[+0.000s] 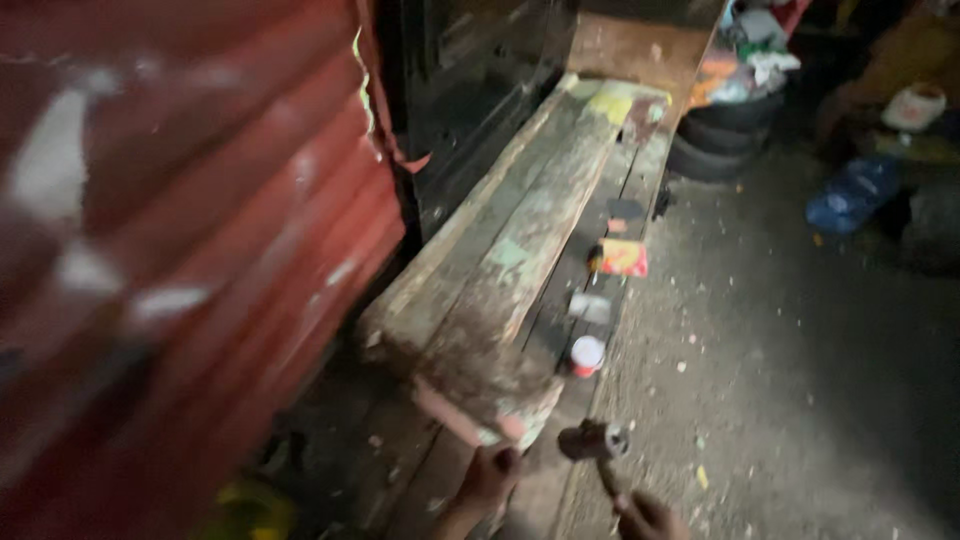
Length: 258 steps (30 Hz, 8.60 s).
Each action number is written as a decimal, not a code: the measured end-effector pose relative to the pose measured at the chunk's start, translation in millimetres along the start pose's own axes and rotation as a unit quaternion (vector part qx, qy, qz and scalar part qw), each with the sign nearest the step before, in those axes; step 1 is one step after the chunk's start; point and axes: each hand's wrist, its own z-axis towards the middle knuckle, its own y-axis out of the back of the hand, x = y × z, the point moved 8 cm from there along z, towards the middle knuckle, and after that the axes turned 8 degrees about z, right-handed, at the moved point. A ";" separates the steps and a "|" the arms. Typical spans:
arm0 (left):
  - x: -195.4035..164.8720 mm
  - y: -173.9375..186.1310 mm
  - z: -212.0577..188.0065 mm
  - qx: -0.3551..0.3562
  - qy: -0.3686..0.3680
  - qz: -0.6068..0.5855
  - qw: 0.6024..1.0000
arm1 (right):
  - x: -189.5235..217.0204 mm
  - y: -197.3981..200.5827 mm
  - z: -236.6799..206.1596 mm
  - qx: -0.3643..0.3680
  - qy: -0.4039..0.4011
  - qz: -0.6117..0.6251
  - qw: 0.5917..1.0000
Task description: The person uses a hammer and a chisel to scrape and chip paint off a large, weathered wooden beam resting on a workbench. They repeatedly strike the chisel with the hammer to remove flakes of paint from the beam's surface.
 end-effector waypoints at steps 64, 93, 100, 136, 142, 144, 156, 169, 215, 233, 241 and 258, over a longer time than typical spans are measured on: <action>-35.6 -70.3 -54.3 -0.159 -0.338 0.080 0.924 | 74.3 32.6 -68.1 0.112 0.036 -0.225 0.967; -73.4 -118.7 -52.5 -0.284 -0.350 0.283 0.847 | 0.5 137.4 -1.9 0.214 0.046 -0.013 0.976; -75.3 -118.3 -62.6 -0.237 -0.388 0.212 0.865 | -18.7 103.4 -26.7 0.163 0.091 0.033 0.982; -49.0 -94.6 -30.7 -0.203 -0.378 0.146 0.892 | 37.8 46.7 -151.9 -0.061 0.192 -0.055 0.978; -53.4 -92.5 -25.6 -0.236 -0.354 0.134 0.895 | 53.9 36.8 -157.6 -0.069 0.227 -0.141 0.961; -46.5 -93.3 -21.4 -0.248 -0.348 0.138 0.893 | 61.2 38.0 -155.9 -0.068 0.267 -0.149 0.950; 0.3 -108.4 -25.6 -0.247 -0.385 0.123 0.881 | 31.5 26.4 -109.1 -0.100 0.099 -0.198 0.970; -50.4 -105.9 -47.5 -0.233 -0.415 0.150 0.867 | 8.5 56.2 -121.9 -0.072 0.098 -0.082 0.989; -79.1 -81.4 -69.0 -0.267 -0.451 0.149 0.839 | -1.4 61.3 -124.2 -0.091 0.076 -0.115 0.986; -48.2 -99.1 -48.5 -0.181 -0.452 0.132 0.863 | -22.9 68.7 -132.6 -0.082 0.074 -0.094 0.989; -59.8 -98.1 -52.8 -0.134 -0.471 0.155 0.858 | -28.1 61.3 -132.8 -0.026 0.086 -0.053 0.995; -55.1 -109.0 -50.0 -0.129 -0.458 0.177 0.861 | -36.9 68.3 -130.8 -0.017 0.093 -0.106 0.990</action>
